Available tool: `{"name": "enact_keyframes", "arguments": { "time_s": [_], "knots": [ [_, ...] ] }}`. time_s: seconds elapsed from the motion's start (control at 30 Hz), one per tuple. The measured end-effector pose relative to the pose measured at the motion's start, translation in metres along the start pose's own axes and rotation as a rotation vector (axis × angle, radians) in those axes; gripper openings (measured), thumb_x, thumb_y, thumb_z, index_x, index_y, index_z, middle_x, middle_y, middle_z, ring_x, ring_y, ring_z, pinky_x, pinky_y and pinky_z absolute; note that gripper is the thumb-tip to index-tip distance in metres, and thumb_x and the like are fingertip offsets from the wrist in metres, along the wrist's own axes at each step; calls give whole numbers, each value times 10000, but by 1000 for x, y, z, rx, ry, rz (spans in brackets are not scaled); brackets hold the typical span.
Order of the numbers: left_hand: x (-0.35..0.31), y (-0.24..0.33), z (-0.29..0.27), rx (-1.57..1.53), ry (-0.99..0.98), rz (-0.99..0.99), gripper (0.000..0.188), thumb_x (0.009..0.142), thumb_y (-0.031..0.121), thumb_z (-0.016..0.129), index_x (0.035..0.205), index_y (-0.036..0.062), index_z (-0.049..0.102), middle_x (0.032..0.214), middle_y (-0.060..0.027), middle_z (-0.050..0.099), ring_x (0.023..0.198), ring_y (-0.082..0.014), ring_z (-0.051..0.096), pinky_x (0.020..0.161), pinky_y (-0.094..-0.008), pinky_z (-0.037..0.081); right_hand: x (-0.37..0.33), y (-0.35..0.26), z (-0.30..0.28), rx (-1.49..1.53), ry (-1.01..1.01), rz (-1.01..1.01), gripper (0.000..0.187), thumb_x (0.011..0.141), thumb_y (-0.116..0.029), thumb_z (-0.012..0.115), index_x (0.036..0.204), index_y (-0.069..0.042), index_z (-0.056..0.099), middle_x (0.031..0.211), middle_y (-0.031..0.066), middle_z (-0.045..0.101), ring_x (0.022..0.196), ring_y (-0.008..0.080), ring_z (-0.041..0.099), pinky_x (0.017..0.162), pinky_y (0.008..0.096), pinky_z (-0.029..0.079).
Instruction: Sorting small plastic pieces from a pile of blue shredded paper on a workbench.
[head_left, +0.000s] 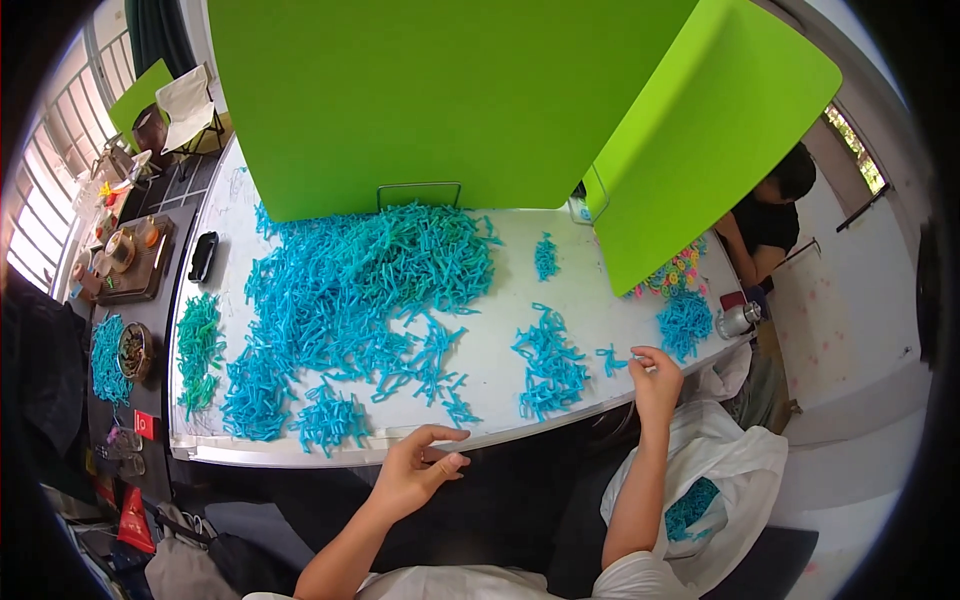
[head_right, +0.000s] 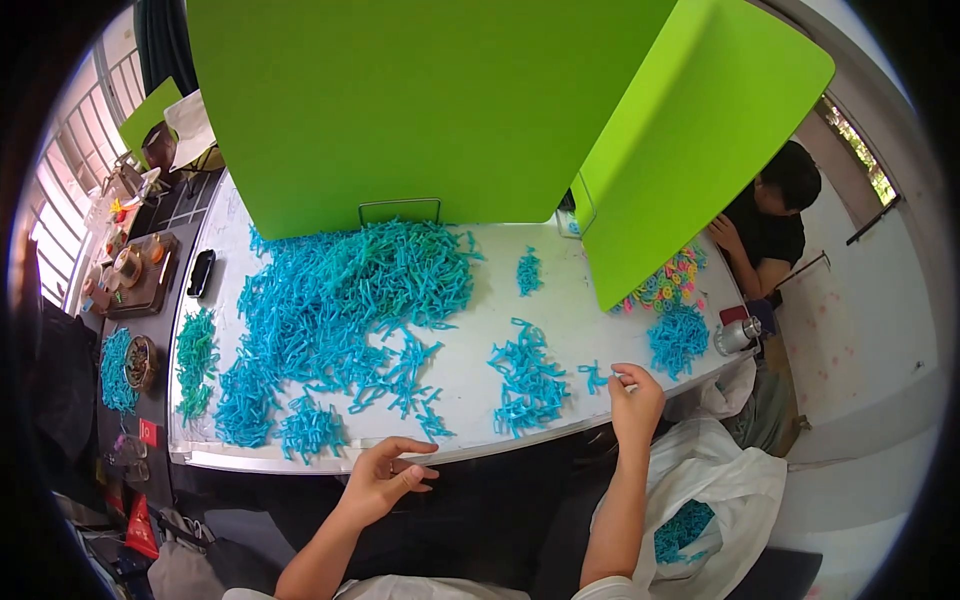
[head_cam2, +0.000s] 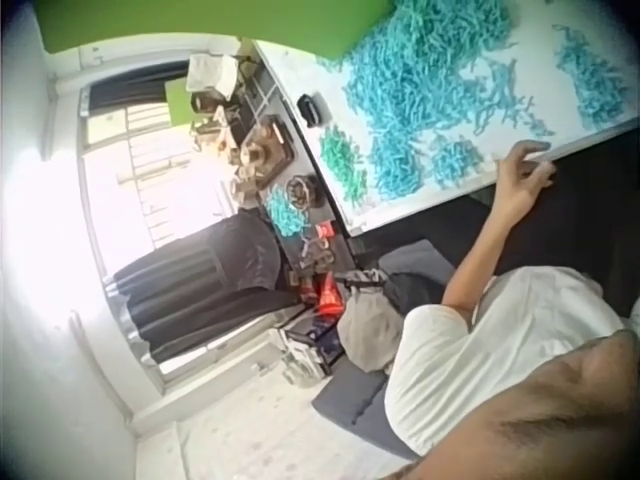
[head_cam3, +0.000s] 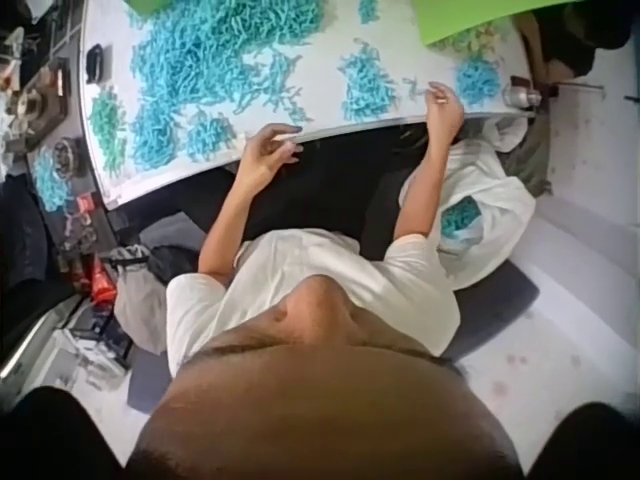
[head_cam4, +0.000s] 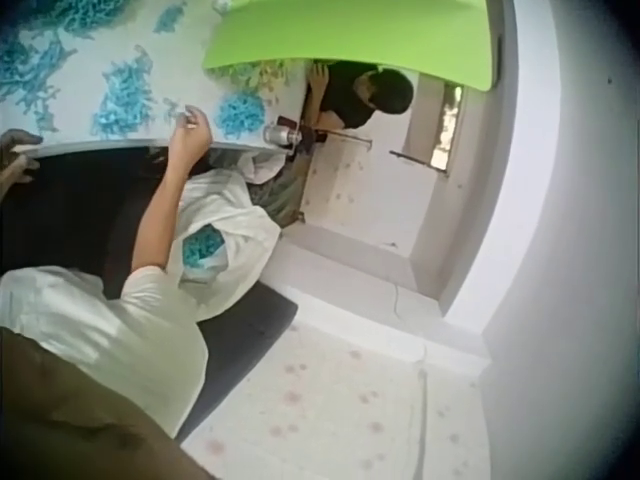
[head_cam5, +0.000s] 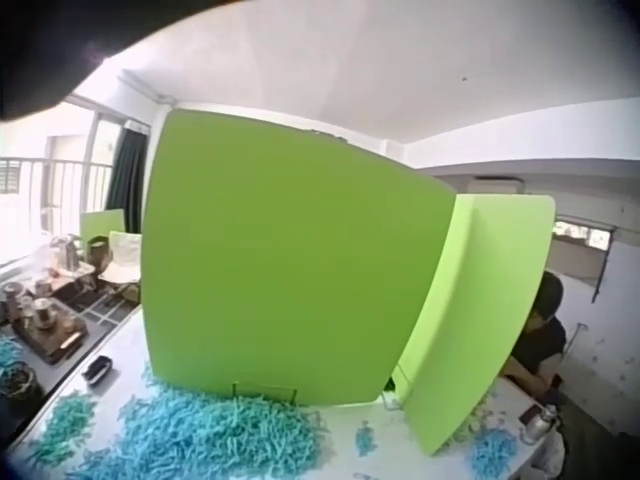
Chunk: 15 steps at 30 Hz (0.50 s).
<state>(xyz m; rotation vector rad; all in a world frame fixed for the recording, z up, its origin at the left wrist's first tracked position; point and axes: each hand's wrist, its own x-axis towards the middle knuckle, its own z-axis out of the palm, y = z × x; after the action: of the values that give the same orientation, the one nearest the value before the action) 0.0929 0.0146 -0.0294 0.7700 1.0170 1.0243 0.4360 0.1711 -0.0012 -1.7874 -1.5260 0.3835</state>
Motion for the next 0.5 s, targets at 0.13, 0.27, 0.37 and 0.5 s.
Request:
{"name": "enact_keyframes", "arguments": {
  "time_s": [0.13, 0.27, 0.37, 0.5],
  "knots": [
    [-1, -12, 6, -28, -16, -23, 283, 978, 122, 639, 1219, -13, 577, 1310, -154, 597, 1064, -254, 682, 829, -346, 594, 14, 19, 12, -116, -50, 93, 211, 801, -102, 735, 1003, -45, 757, 739, 66, 666, 692, 132, 603, 688, 298, 483],
    [-2, -13, 11, -16, 26, -24, 251, 976, 127, 645, 1180, -13, 602, 1242, -147, 632, 1030, -236, 689, 824, -334, 592, 6, 17, 21, 297, 32, 145, 214, 892, -183, 714, 1041, -31, 742, 725, 17, 629, 564, 103, 512, 569, 255, 417],
    [3, -20, 15, 79, 84, 66, 200, 960, 110, 666, 1115, -12, 635, 1133, -128, 674, 988, -203, 695, 792, -311, 587, -22, -8, 32, 1165, -247, 468, 229, 969, -218, 636, 1046, -14, 705, 714, 4, 578, 540, 86, 441, 526, 215, 373],
    [5, 11, 44, 499, 149, 385, 143, 887, 44, 730, 1009, -2, 672, 990, -116, 704, 839, -169, 716, 691, -287, 578, -73, -55, 73, 1837, -606, 1037, 298, 1025, -266, 533, 1009, 4, 658, 810, 74, 563, 643, 121, 468, 560, 221, 416]
  ]
}}
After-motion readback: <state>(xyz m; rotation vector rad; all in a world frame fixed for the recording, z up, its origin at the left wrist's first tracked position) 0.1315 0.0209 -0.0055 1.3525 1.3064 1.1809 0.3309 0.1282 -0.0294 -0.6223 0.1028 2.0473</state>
